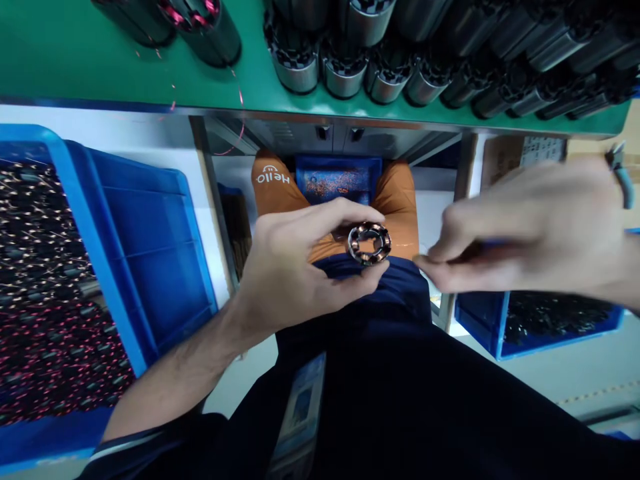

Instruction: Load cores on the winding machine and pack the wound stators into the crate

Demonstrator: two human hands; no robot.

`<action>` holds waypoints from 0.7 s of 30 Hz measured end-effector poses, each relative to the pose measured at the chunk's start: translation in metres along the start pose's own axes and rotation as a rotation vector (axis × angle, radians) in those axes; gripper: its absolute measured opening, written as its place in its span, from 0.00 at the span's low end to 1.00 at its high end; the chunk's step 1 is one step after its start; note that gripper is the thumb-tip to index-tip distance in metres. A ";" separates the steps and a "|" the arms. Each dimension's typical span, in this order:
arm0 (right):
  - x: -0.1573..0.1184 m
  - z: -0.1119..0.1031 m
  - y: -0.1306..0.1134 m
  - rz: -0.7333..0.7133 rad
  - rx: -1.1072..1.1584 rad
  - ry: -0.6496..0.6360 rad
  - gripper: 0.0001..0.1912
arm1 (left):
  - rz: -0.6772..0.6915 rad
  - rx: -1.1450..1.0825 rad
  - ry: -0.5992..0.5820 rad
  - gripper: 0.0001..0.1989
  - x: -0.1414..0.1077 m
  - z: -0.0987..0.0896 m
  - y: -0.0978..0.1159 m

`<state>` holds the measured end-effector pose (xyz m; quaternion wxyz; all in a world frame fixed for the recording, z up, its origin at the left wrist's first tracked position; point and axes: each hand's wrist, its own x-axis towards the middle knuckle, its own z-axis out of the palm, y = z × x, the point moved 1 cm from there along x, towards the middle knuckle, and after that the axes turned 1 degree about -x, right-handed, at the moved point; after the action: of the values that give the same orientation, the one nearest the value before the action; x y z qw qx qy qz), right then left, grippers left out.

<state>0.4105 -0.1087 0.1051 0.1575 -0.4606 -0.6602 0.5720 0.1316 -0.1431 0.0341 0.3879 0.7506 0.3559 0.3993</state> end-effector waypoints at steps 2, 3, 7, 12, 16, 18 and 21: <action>0.003 -0.010 0.005 0.009 0.063 -0.033 0.23 | 0.083 0.041 0.042 0.10 -0.001 0.001 0.001; 0.006 -0.013 0.010 0.036 0.122 -0.054 0.24 | 0.127 0.073 0.058 0.09 -0.001 0.002 0.001; 0.019 -0.002 0.037 0.251 0.415 -0.401 0.19 | 0.241 0.064 0.096 0.14 -0.001 0.004 0.001; 0.020 0.016 0.039 0.367 0.522 -0.545 0.13 | 0.335 0.064 -0.017 0.15 0.003 0.004 -0.001; 0.010 0.012 0.029 0.188 0.262 -0.219 0.17 | -0.004 0.023 -0.080 0.14 0.003 0.006 -0.002; 0.005 0.001 0.030 0.152 0.244 -0.126 0.21 | -0.154 -0.103 -0.118 0.14 0.003 0.006 -0.003; -0.002 -0.025 0.036 0.110 0.267 0.044 0.27 | -0.054 -0.095 -0.055 0.11 0.004 0.003 -0.001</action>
<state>0.4452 -0.0977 0.0809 0.2001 -0.4834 -0.5483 0.6525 0.1357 -0.1400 0.0330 0.4433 0.7321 0.3461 0.3843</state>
